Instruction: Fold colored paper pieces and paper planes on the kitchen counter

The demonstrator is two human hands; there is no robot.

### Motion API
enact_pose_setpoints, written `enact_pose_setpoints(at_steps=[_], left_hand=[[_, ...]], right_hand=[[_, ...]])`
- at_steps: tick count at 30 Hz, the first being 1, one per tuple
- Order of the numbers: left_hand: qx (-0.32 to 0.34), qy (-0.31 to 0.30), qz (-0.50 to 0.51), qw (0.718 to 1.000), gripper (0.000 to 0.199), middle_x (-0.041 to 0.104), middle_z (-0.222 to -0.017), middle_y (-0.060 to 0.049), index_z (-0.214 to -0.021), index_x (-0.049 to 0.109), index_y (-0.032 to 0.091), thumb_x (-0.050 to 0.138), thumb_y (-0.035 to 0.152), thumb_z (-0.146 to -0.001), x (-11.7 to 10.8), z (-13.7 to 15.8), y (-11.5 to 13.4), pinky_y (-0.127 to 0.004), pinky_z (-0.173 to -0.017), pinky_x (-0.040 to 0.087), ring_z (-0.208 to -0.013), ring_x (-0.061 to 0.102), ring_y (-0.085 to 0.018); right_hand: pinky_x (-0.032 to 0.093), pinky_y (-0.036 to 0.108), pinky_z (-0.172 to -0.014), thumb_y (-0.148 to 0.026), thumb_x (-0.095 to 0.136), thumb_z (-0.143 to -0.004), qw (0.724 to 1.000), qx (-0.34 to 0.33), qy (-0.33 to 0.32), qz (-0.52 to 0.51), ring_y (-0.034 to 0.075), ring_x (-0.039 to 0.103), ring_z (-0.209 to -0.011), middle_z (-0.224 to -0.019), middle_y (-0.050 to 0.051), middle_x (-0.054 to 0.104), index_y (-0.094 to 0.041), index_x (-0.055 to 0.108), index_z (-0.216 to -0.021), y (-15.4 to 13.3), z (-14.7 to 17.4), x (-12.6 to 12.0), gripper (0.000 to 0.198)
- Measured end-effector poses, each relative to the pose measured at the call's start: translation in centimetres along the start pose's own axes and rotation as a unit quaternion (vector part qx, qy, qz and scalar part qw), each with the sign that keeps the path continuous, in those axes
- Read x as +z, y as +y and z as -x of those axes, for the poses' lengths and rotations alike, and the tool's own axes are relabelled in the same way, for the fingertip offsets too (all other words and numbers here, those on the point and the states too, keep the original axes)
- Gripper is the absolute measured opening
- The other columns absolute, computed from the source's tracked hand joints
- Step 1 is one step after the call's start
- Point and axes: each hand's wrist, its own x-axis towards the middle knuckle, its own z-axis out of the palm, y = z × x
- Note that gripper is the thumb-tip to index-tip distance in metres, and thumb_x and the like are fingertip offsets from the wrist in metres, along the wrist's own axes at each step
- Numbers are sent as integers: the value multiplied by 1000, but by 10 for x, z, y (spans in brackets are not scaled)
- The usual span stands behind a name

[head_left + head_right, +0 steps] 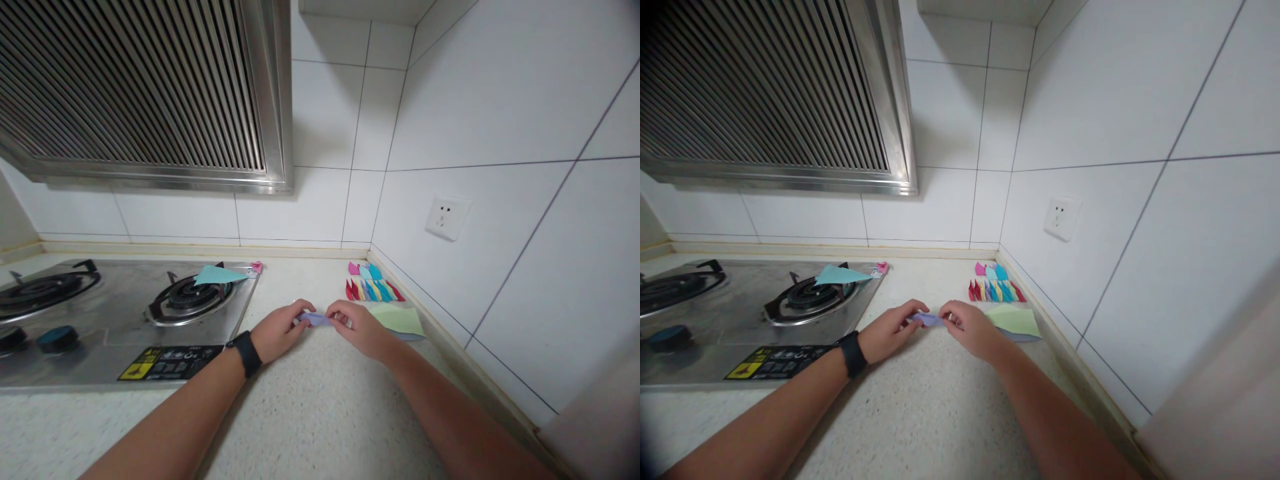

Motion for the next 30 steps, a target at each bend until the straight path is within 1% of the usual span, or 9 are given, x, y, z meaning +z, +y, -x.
enact_pose_setpoints(at_steps=[3, 6, 12, 14, 18, 21, 23, 26, 30], left_hand=[[4, 12, -40, 999, 25, 65, -90, -2, -114, 53, 24, 46, 28, -90, -1, 0, -1, -25, -68, 45, -73, 59, -15], [-2, 31, -54, 998, 27, 65, -89, -2, -116, 52, 24, 46, 31, -91, -1, 0, -3, -25, -65, 45, -69, 58, -14], [-13, 84, -80, 993, 17, 64, -81, -2, -95, 63, 22, 53, 34, -88, -1, -3, -9, -24, -62, 43, -70, 57, -14], [-9, 94, -85, 992, 18, 64, -80, -2, -93, 65, 22, 54, 34, -88, -2, -3, -10, -24, -62, 43, -69, 56, -14], [11, 95, -86, 992, 18, 64, -81, -2, -94, 67, 23, 54, 34, -88, -4, -2, -9, -25, -64, 43, -70, 55, -14], [37, 90, -82, 992, 17, 66, -86, -3, -95, 67, 22, 55, 31, -88, -4, -3, -6, -25, -68, 44, -78, 56, -16], [49, 90, -81, 991, 16, 66, -88, -3, -94, 67, 22, 57, 31, -87, -4, -3, -3, -26, -70, 44, -82, 56, -17], [42, 98, -80, 991, 18, 66, -86, -3, -93, 67, 22, 56, 35, -87, -2, -3, 3, -28, -71, 44, -80, 56, -17], [41, 95, -86, 991, 19, 68, -86, -3, -92, 69, 22, 54, 34, -89, 0, -3, 9, -30, -73, 43, -80, 57, -18]], right_hand=[[44, 25, -69, -14, 54, -84, 1000, -13, 7, 12, 13, 58, -75, -85, 2, 65, -19, 63, -93, 1, 0, -2, 14], [46, 26, -72, -14, 53, -85, 999, -26, 16, 25, 14, 59, -80, -88, 3, 66, -19, 64, -92, 2, 0, -5, 14], [46, 27, -72, -15, 56, -83, 996, -49, 49, 57, 14, 58, -78, -87, 3, 66, -20, 64, -93, 6, 1, -8, 13], [45, 27, -72, -15, 58, -82, 994, -58, 60, 63, 14, 57, -77, -87, 3, 65, -20, 64, -93, 5, 1, -7, 14], [43, 27, -69, -18, 61, -82, 993, -67, 67, 68, 15, 55, -75, -83, 3, 64, -19, 64, -90, 3, 1, -8, 9], [42, 28, -69, -20, 61, -83, 992, -80, 65, 74, 15, 55, -74, -79, 3, 63, -19, 64, -86, 1, 0, -9, 5], [42, 29, -70, -21, 60, -85, 991, -86, 73, 78, 16, 55, -75, -77, 3, 63, -19, 65, -85, 1, -1, -10, 5], [43, 31, -73, -22, 60, -85, 988, -98, 83, 83, 16, 56, -76, -78, 4, 64, -19, 65, -84, 2, -1, -9, 6], [43, 32, -75, -23, 60, -86, 988, -108, 73, 81, 17, 57, -78, -80, 4, 65, -20, 67, -87, 5, -2, -3, 7]])
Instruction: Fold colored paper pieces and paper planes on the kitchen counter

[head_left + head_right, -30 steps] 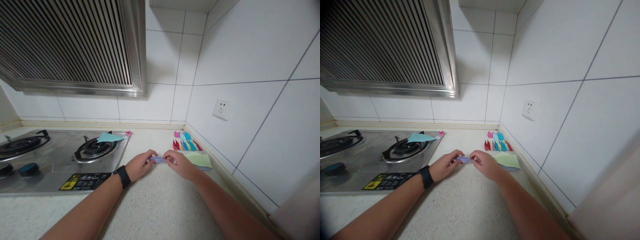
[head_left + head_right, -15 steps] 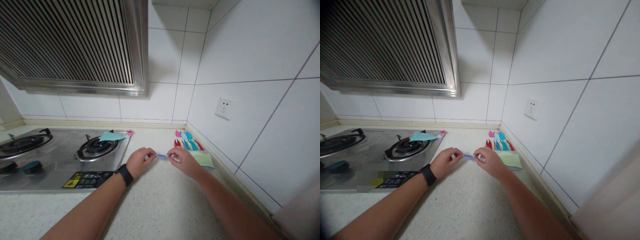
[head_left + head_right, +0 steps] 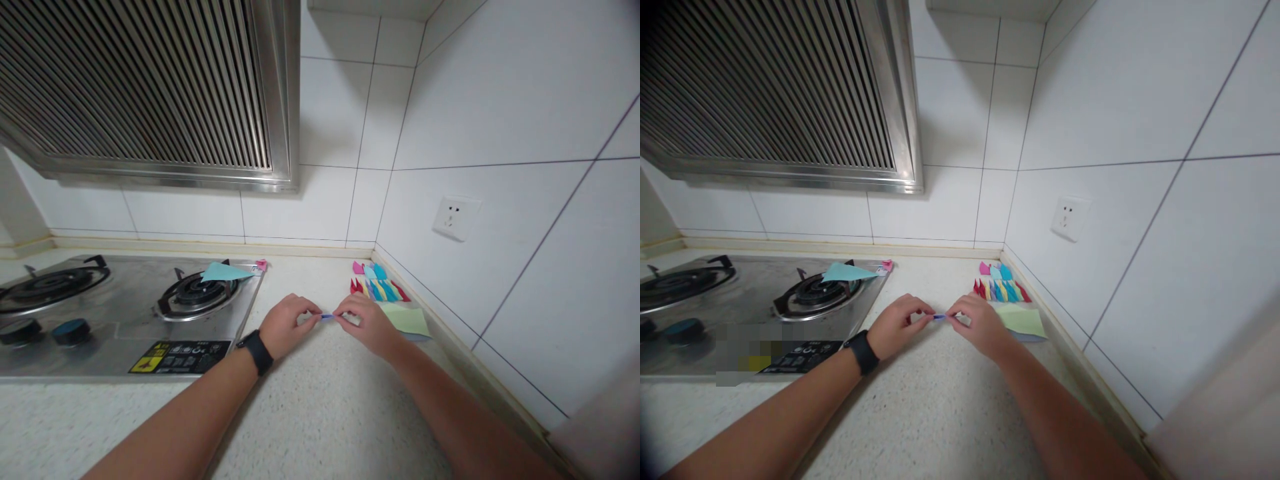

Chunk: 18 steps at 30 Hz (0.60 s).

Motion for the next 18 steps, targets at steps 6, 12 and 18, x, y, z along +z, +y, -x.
enact_pose_setpoints(at_steps=[6, 12, 18], left_hand=[[19, -17, -25, 999, 17, 70, -87, -3, -88, 69, 23, 54, 31, -88, 3, 0, -1, -32, -79, 42, -84, 57, -19], [30, -13, -49, 998, 15, 68, -85, -3, -87, 68, 23, 54, 28, -88, 1, 1, 0, -32, -78, 43, -85, 56, -19], [55, 29, -60, 996, 12, 61, -93, -5, -90, 69, 24, 59, 29, -85, 0, 1, 4, -32, -79, 44, -90, 53, -19]], right_hand=[[44, 33, -76, -25, 60, -87, 1000, -14, -27, -1, 18, 58, -79, -81, 5, 66, -20, 68, -88, 0, 0, 5, 10], [45, 31, -73, -26, 60, -87, 999, 4, -31, -14, 16, 58, -77, -80, 5, 66, -20, 69, -89, -4, -1, 4, 11], [47, 29, -69, -29, 59, -88, 999, 17, -15, -33, 15, 59, -74, -78, 5, 65, -19, 69, -86, -5, -1, 4, 14]])
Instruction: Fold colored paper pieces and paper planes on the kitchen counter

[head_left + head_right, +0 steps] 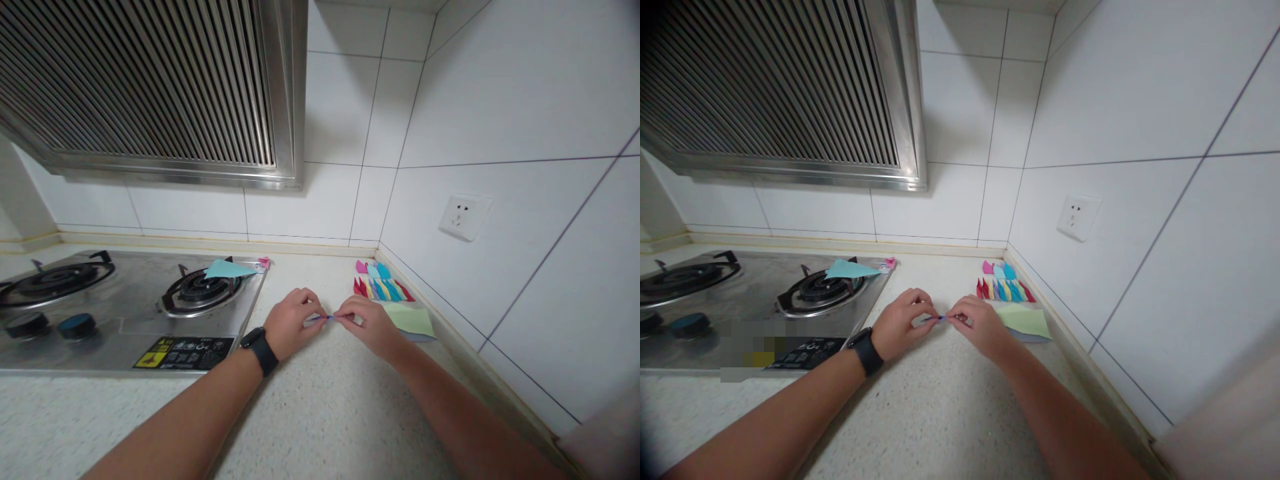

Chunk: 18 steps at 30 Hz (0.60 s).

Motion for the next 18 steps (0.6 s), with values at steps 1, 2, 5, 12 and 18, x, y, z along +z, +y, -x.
enact_pose_setpoints(at_steps=[1, 2, 5, 12, 18], left_hand=[[7, 1, -3, 1000, 13, 60, -95, -5, -90, 70, 25, 60, 29, -84, 0, 0, 0, -32, -79, 44, -89, 53, -19], [13, 0, -6, 1000, 13, 59, -96, -6, -91, 70, 25, 61, 30, -83, 0, 0, 0, -32, -79, 45, -89, 52, -19], [23, -7, -13, 1000, 14, 58, -99, -6, -93, 71, 27, 62, 31, -83, 0, 0, -1, -32, -79, 45, -89, 52, -19], [27, -8, -18, 999, 14, 58, -100, -5, -92, 72, 27, 62, 27, -83, 2, 0, -1, -33, -79, 45, -90, 51, -19], [33, -4, -23, 999, 13, 59, -98, -6, -90, 71, 24, 59, 25, -85, 3, 1, -2, -33, -78, 45, -89, 51, -19]], right_hand=[[47, 29, -70, -29, 59, -88, 1000, -1, 2, 0, 16, 59, -74, -78, 5, 65, -19, 68, -85, 0, 0, 0, 13], [47, 30, -70, -29, 60, -88, 1000, -2, 3, 1, 16, 59, -74, -77, 4, 65, -20, 68, -85, 0, 0, 0, 13], [46, 30, -70, -28, 61, -87, 1000, -2, 6, 0, 16, 59, -74, -77, 4, 65, -20, 68, -85, -2, 0, 0, 11], [47, 31, -71, -28, 60, -88, 1000, -4, 10, -8, 16, 59, -76, -78, 4, 64, -20, 68, -86, -3, 0, 1, 11], [47, 30, -71, -28, 61, -87, 1000, 3, 5, -7, 16, 58, -76, -80, 4, 64, -20, 67, -89, -3, -1, 2, 11]])
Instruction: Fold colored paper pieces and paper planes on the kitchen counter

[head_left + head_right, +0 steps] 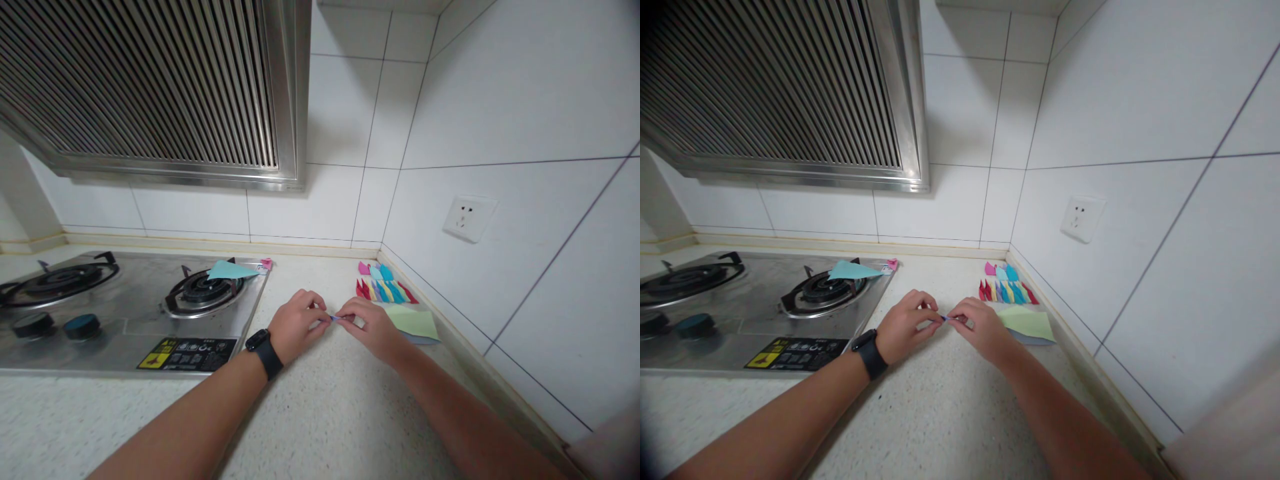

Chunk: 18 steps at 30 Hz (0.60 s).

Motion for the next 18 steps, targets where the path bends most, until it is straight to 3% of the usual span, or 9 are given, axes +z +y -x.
enact_pose_setpoints(at_steps=[12, 18], left_hand=[[53, -10, 1, 999, 16, 59, -96, -6, -84, 69, 19, 53, 21, -89, -3, -2, 5, -31, -76, 43, -92, 49, -18], [38, 14, 7, 999, 12, 57, -95, -6, -85, 70, 20, 58, 22, -86, -1, -2, 2, -33, -79, 43, -91, 49, -19]], right_hand=[[43, 31, -69, -24, 63, -86, 1000, -22, -2, 15, 16, 55, -74, -74, 3, 62, -19, 65, -81, 1, 1, 6, 7], [42, 32, -70, -22, 63, -86, 1000, -21, 14, 17, 17, 56, -74, -74, 3, 62, -19, 65, -80, 0, -2, 2, 7]])
